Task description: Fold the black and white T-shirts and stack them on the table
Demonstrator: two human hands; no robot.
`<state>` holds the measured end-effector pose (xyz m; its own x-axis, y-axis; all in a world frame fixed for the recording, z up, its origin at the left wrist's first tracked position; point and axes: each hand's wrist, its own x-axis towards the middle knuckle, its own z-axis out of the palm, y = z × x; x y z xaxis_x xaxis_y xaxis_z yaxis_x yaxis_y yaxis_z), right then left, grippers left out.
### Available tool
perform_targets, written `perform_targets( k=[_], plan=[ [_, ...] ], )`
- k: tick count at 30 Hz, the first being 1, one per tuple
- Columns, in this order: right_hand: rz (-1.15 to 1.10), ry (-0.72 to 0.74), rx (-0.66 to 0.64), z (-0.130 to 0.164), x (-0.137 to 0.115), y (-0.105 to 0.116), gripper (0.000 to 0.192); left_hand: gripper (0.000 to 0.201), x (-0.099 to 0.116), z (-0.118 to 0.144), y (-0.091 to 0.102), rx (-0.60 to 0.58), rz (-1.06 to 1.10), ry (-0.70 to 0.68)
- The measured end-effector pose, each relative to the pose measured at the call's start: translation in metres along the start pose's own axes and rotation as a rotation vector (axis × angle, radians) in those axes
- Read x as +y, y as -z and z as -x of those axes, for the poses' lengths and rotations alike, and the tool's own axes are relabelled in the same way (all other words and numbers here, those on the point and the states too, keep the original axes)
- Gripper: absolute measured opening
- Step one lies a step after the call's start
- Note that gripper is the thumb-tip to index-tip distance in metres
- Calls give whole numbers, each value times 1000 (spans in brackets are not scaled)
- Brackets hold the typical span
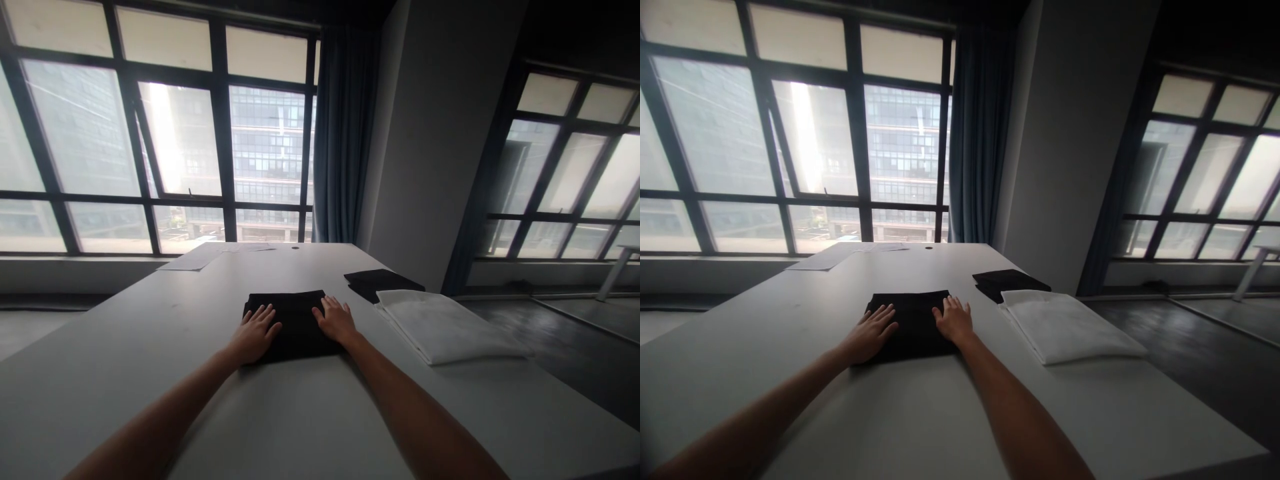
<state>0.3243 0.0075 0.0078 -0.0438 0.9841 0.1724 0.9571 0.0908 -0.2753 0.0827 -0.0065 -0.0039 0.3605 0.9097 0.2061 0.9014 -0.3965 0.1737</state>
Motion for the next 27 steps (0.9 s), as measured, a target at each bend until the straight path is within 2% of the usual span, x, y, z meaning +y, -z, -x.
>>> perform_targets(
  k=[2,6,11,15,19,21,24,27],
  plan=[
    [-6,102,-24,7,-9,-2,66,68,6,7,-6,-28,3,-49],
    [10,248,-193,17,-24,-11,66,67,7,12,-13,-32,22,-59],
    [24,228,-222,18,-21,-12,69,69,-1,14,-13,-21,52,-41],
    [46,148,-235,18,-16,-9,76,71,-6,19,-7,-55,57,0],
    [70,158,-209,21,-17,-3,75,71,-5,23,-3,-50,52,15],
    [108,82,-162,21,-14,4,74,69,-3,24,-2,-49,72,37],
    [161,-142,-81,18,-2,20,69,69,-1,24,-1,-54,102,101],
    [72,-249,-121,13,14,33,64,70,-2,23,-2,-46,113,110]
  ],
)
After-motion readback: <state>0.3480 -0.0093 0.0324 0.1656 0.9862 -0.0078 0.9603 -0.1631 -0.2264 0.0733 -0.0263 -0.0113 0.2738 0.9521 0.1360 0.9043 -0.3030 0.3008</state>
